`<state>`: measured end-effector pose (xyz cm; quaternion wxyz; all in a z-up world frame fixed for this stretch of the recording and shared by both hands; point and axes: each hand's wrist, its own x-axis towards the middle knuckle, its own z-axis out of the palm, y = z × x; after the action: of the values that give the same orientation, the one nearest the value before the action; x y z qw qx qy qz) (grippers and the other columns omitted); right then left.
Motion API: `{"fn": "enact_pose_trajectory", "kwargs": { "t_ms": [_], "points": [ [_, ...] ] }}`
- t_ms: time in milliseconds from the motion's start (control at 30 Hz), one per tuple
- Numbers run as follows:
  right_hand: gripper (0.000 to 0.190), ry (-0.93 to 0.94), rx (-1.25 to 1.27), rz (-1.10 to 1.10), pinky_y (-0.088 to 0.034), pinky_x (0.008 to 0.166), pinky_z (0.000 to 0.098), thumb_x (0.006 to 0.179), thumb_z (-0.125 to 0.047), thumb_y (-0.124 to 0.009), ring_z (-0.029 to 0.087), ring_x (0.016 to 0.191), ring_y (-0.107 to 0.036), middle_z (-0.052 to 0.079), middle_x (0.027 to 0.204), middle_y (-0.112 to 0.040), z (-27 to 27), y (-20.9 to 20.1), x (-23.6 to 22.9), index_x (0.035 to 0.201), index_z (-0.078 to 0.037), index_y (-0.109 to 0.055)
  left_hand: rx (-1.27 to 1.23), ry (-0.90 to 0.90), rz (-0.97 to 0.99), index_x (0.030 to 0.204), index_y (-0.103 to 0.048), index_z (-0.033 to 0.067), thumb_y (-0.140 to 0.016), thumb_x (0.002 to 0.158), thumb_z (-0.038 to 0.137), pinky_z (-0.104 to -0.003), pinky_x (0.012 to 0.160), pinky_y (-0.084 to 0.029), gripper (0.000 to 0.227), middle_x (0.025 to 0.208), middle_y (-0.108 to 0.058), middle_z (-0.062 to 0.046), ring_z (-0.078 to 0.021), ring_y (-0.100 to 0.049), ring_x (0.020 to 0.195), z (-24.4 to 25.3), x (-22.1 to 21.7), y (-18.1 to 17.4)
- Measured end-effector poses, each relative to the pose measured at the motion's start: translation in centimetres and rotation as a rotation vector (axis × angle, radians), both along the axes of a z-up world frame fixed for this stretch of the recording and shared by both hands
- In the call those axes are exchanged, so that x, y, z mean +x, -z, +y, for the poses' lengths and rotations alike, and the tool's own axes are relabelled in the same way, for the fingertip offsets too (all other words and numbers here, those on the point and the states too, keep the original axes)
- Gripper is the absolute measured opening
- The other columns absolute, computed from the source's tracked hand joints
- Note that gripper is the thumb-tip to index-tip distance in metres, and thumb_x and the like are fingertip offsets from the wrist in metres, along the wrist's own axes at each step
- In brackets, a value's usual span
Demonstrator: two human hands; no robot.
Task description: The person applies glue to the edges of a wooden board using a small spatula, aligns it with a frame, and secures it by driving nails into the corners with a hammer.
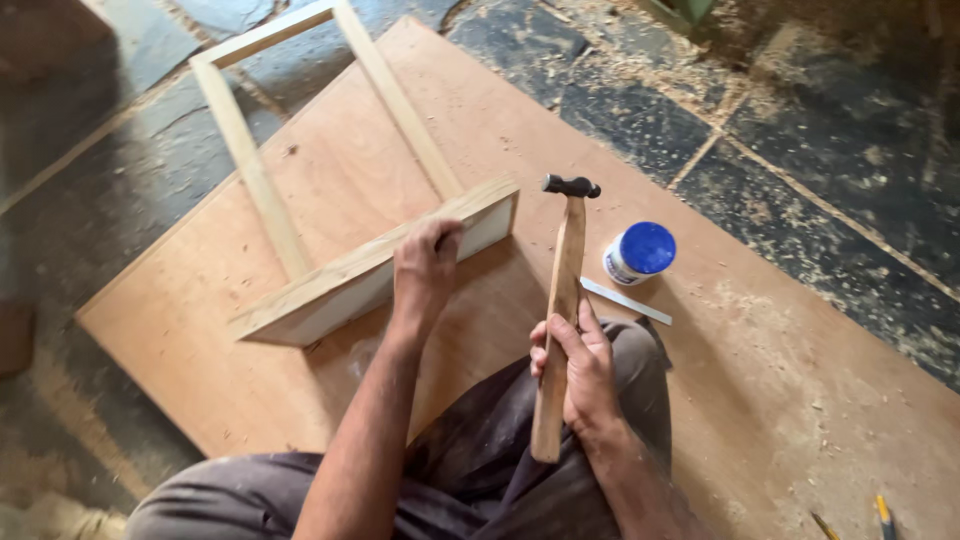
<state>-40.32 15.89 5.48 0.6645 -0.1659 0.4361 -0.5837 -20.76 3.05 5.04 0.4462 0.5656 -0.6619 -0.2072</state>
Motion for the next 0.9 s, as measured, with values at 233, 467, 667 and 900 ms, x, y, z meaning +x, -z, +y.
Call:
{"fn": "enact_pose_trajectory", "kwargs": {
  "t_ms": [233,467,667,900],
  "points": [
    [0.069,-0.056,0.015,0.213,-0.053,0.05,0.0253,0.095,-0.014,-0.061,0.011,0.061,-0.061,0.007,0.083,-0.065,0.3,-2.3,-3.9,0.16,-0.014,-0.037,0.004,0.096,-0.192,0.098,-0.075,0.0067,-0.069,0.096,0.008,-0.039,0.081,-0.058,0.007,0.097,-0.073,-0.009,-0.0254,-0.071,0.092,-7.9,-1.7,3.0],
    [0.075,-0.202,0.034,0.675,-0.057,0.056,0.0262,0.093,-0.014,-0.064,0.01,0.061,-0.063,0.007,0.086,-0.07,-0.8,-2.3,-6.1,0.16,-0.019,-0.033,0.154,0.35,-0.355,0.099,-0.075,0.0124,-0.07,0.093,0.015,-0.041,0.082,-0.056,0.009,0.104,-0.067,-0.006,-0.0255,-0.067,0.1,-11.5,-0.5,1.7],
    [0.063,-0.323,-0.008,1.335,-0.06,0.073,0.036,0.096,-0.019,-0.066,0.023,0.08,-0.074,0.017,0.093,-0.077,-3.2,-4.0,-6.7,0.155,-0.019,-0.045,0.05,0.499,-0.387,0.098,-0.074,0.0111,-0.07,0.092,0.012,-0.04,0.084,-0.058,0.008,0.103,-0.069,-0.005,-0.0263,-0.07,0.098,-12.7,-0.3,2.5],
    [0.056,-0.31,-0.303,1.559,-0.06,0.085,0.0433,0.097,-0.019,-0.066,0.035,0.107,-0.074,0.024,0.116,-0.073,-5.2,-4.2,-5.7,0.151,-0.015,-0.051,0.123,0.494,-0.492,0.096,-0.074,0.0105,-0.067,0.096,0.012,-0.041,0.083,-0.058,0.007,0.103,-0.068,-0.006,-0.0252,-0.07,0.095,-12.7,-0.6,1.9]
  ]
}}
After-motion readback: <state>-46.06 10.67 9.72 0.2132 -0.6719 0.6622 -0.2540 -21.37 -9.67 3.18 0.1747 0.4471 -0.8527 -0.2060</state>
